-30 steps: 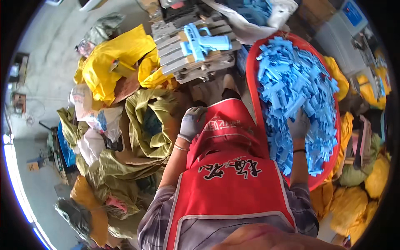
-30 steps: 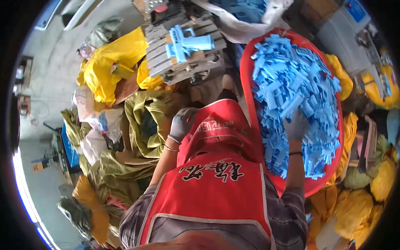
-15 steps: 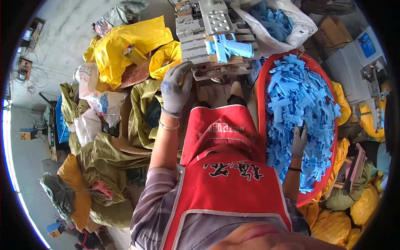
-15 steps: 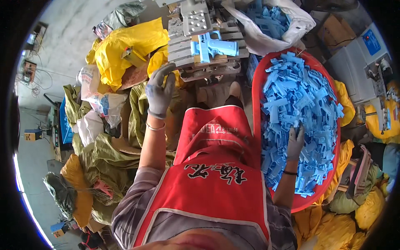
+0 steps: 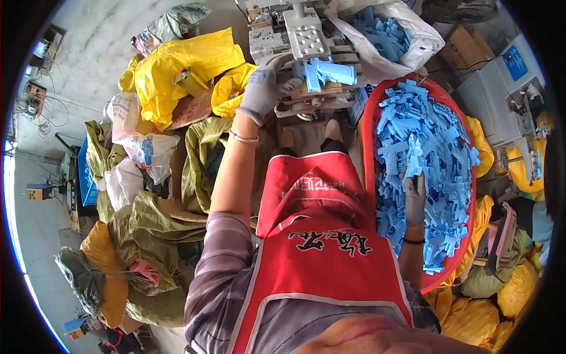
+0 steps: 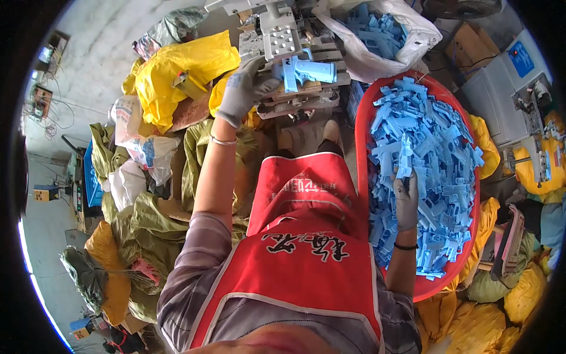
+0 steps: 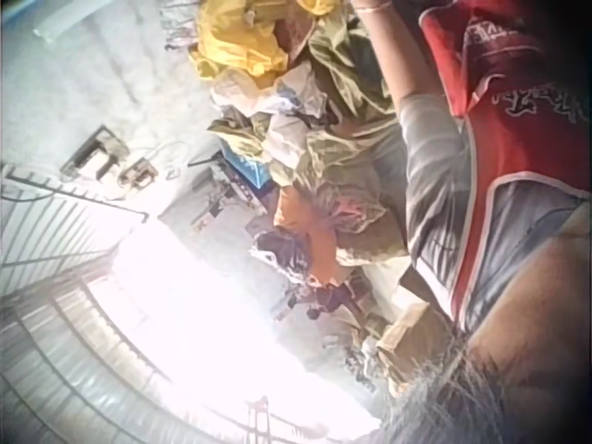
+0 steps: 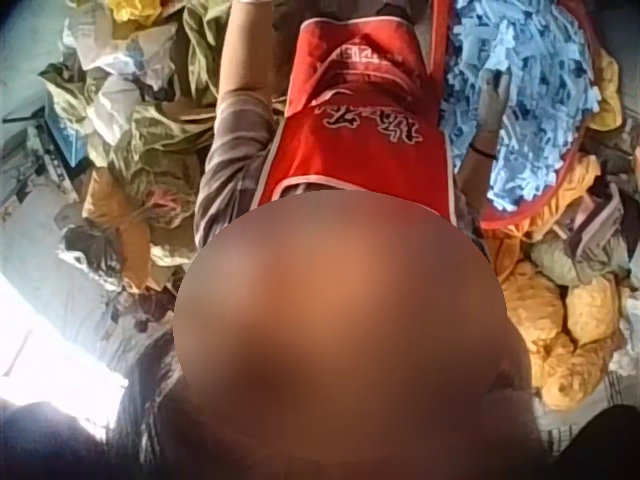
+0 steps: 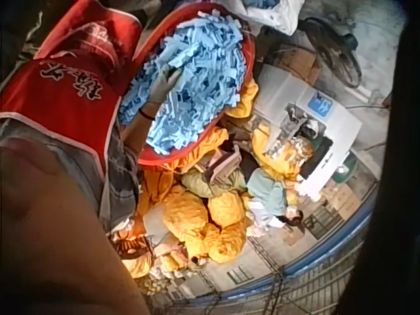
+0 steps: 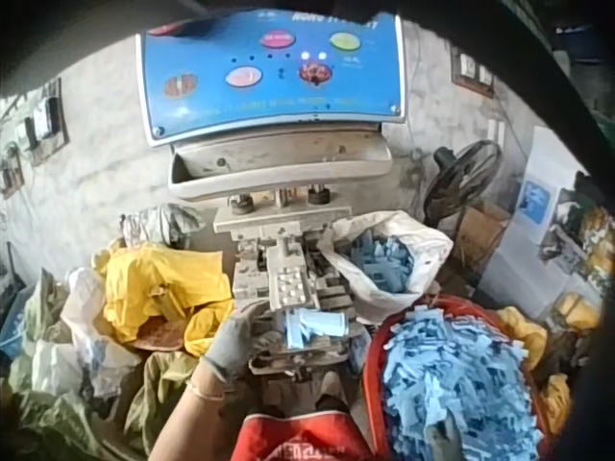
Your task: The person stamps toy gun parts using a printing machine and places them into a sack. The person then gathers and packs toy parts into a large sack and ties the sack shut with a rubber band.
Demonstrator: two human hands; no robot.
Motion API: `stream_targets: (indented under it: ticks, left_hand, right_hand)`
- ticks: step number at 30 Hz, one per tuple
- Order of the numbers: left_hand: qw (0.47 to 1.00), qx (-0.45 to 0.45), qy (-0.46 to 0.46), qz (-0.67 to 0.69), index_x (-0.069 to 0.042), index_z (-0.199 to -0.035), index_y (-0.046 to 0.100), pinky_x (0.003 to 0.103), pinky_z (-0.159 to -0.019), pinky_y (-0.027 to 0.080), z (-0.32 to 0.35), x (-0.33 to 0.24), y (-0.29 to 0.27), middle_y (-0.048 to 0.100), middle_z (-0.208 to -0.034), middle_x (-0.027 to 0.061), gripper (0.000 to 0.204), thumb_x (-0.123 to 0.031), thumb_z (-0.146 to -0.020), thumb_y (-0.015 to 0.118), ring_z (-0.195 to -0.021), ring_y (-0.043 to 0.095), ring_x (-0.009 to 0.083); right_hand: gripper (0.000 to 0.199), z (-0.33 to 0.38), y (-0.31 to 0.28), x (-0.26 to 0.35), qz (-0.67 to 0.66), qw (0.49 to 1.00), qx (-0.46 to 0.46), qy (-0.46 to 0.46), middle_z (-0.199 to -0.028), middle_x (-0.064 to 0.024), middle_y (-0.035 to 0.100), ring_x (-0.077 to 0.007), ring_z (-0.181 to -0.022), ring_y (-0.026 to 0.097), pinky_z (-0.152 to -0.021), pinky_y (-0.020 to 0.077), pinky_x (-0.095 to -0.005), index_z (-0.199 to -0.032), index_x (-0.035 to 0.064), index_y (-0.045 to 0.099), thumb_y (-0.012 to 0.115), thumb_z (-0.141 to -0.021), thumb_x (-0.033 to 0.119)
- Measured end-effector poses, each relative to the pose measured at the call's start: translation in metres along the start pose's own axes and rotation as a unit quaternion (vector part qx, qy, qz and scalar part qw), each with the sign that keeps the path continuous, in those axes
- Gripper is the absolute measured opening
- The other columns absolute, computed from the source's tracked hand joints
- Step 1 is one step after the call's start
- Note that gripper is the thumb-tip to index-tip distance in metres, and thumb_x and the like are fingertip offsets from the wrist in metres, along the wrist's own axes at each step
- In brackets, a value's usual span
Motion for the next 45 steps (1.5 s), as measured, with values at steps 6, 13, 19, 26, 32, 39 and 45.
stream_targets:
  ticks: [6,13,19,26,32,39,45]
  left_hand:
    - [0.993,0.053,-0.058,0.083,-0.003,-0.11,0.059,0.038,-0.081,0.048,-0.008,-0.002,-0.001,0.065,-0.099,0.0149,0.043,-0.023,-0.074,0.073,-0.094,0.061,0.0321]
    - [0.982,-0.18,-0.05,0.006,-0.003,-0.098,0.065,0.031,-0.083,0.049,0.047,0.013,-0.028,0.067,-0.101,0.0103,0.028,-0.012,-0.073,0.073,-0.094,0.064,0.0226]
    - [0.943,-0.243,-0.224,0.044,0.002,-0.104,0.063,0.026,-0.083,0.049,0.17,0.04,-0.058,0.067,-0.101,0.0081,0.027,-0.009,-0.081,0.07,-0.091,0.062,0.0136]
    - [0.886,-0.257,-0.385,-0.023,0.002,-0.108,0.061,0.027,-0.084,0.048,0.267,0.057,-0.066,0.065,-0.104,0.007,0.032,-0.013,-0.081,0.07,-0.094,0.061,0.0134]
    - [0.87,-0.25,-0.421,-0.055,0.001,-0.113,0.058,0.028,-0.084,0.046,0.3,0.116,-0.056,0.065,-0.105,0.009,0.033,-0.019,-0.087,0.063,-0.093,0.06,0.0162]
    - [0.879,-0.232,-0.386,-0.156,-0.001,-0.111,0.062,0.035,-0.08,0.049,0.348,0.147,-0.05,0.067,-0.1,0.0164,0.039,-0.032,-0.089,0.059,-0.086,0.064,0.0279]
    - [0.932,-0.129,-0.338,0.006,0.001,-0.107,0.065,0.03,-0.078,0.05,0.266,0.112,0.007,0.069,-0.1,0.0109,0.03,-0.024,-0.091,0.057,-0.085,0.065,0.0193]
  right_hand:
    - [0.036,-0.029,0.023,0.044,-0.037,0.999,-0.007,0.001,-0.118,-0.0078,0.053,-0.0158,-0.106,0.053,-0.093,0.0416,-0.0314,-0.128,0.0006,0.045,0.05,-0.093,0.011]
    - [0.048,-0.125,0.098,0.119,0.218,0.921,0.063,-0.317,-0.121,-0.0159,0.055,-0.026,-0.109,0.055,-0.094,0.0422,-0.0333,-0.128,0.0028,0.049,0.063,-0.082,0.007]
    - [0.049,-0.175,0.171,0.158,0.381,0.774,0.189,-0.47,-0.123,-0.0144,0.054,-0.0343,-0.11,0.052,-0.094,0.0426,-0.0396,-0.129,0.0121,0.05,0.062,-0.081,0.012]
    - [0.049,-0.184,0.163,0.176,0.589,0.548,0.193,-0.561,-0.125,-0.0131,0.051,-0.0316,-0.11,0.051,-0.095,0.04,-0.0424,-0.132,0.0157,0.047,0.054,-0.084,0.016]
    - [0.046,-0.131,0.083,0.133,0.392,0.796,0.087,-0.453,-0.13,-0.0141,0.051,-0.032,-0.118,0.049,-0.099,0.0375,-0.0377,-0.131,0.0069,0.048,0.058,-0.089,0.021]
    - [0.034,-0.074,-0.061,0.008,0.501,0.851,-0.061,-0.143,-0.112,-0.0154,0.06,-0.0344,-0.1,0.058,-0.087,0.0455,-0.0395,-0.119,0.0093,0.056,0.056,-0.09,0.027]
    - [0.036,-0.046,-0.071,-0.052,0.626,0.771,0.04,-0.106,-0.109,-0.0106,0.059,-0.0295,-0.099,0.058,-0.083,0.0474,-0.0417,-0.117,0.0128,0.055,0.059,-0.085,0.028]
Point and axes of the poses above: each hand's wrist, its own z-axis away from the middle knuckle, its own y-axis out of the palm, x = y × z, the point moved 1 cm from there along -z, towards the middle knuckle
